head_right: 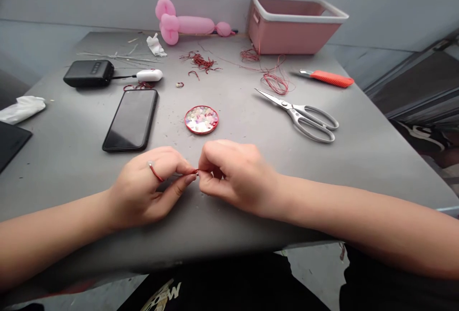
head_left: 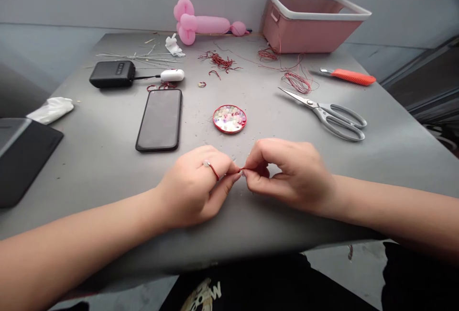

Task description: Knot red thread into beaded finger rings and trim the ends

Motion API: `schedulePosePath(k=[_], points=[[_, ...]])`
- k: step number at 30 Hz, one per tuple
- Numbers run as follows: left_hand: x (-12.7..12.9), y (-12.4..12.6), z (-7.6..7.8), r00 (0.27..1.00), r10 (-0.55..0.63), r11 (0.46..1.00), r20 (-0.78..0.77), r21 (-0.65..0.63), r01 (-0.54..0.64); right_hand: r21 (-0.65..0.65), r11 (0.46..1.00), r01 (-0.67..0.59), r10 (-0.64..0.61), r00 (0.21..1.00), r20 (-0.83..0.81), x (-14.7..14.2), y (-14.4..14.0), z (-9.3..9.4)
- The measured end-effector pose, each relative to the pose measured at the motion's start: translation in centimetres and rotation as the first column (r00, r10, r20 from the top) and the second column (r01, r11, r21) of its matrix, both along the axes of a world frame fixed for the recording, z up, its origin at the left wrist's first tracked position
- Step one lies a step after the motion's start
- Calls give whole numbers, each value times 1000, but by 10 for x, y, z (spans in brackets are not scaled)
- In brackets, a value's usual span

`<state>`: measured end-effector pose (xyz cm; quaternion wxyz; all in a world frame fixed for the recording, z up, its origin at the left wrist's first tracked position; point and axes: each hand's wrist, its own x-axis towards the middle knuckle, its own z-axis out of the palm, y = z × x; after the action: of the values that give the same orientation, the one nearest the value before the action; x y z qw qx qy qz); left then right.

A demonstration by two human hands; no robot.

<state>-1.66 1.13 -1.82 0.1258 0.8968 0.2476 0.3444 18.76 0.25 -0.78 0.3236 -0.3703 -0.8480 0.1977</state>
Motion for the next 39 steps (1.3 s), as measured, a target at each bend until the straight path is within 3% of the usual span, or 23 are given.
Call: schedulePosePath(k=[3,5,6,8,11,13,15,20,22,24,26,28,30,32,33,35,36,38,39], points=[[0,1,0,1000,0,998,4,70,-1,-30,1000,1,-2,999,-54,0,0,3],[0,2,3,998,59,998,18,3,-59,-215,976,-42,6,986,-167,1,3,6],[0,3,5,995,91,994,29,-57,-89,-348,933,-89,4,971,-237,2,6,8],[-1,3,9,991,124,977,55,-180,-112,-586,780,-221,-23,925,-379,5,12,9],[-1,3,13,992,100,956,80,-285,-73,-754,531,-386,-74,866,-495,8,21,5],[-1,2,13,992,95,947,80,-314,-65,-789,429,-440,-87,849,-521,9,24,1],[-1,1,13,993,99,934,67,-350,-70,-801,388,-455,-78,850,-521,9,26,-2],[0,-3,15,993,108,839,47,-541,-65,-806,460,-373,-44,897,-440,7,23,0],[0,-3,16,994,90,746,66,-665,-23,-786,524,-328,-26,916,-400,7,21,2],[1,-2,19,995,52,614,86,-788,36,-723,626,-293,25,934,-356,8,18,3],[1,-1,21,996,15,488,89,-870,71,-563,781,-269,120,950,-287,9,17,3],[1,1,24,996,-14,394,84,-915,83,-270,926,-265,225,959,-172,11,16,3],[1,2,26,996,-39,340,82,-936,90,51,964,-261,263,963,-53,12,14,3],[1,1,28,996,-38,348,76,-934,85,203,951,-234,242,970,-16,12,12,5],[1,0,28,997,-23,384,77,-920,80,178,961,-214,223,974,-35,11,11,7],[0,-3,28,995,29,503,93,-862,66,-86,977,-195,183,975,-129,8,10,11],[0,-4,27,993,46,569,105,-820,60,-286,937,-202,153,971,-185,6,10,13],[-1,-7,27,992,50,671,113,-740,50,-630,739,-240,94,962,-256,4,11,16],[-1,-7,26,994,39,693,102,-719,47,-719,647,-253,77,960,-268,4,12,16]])
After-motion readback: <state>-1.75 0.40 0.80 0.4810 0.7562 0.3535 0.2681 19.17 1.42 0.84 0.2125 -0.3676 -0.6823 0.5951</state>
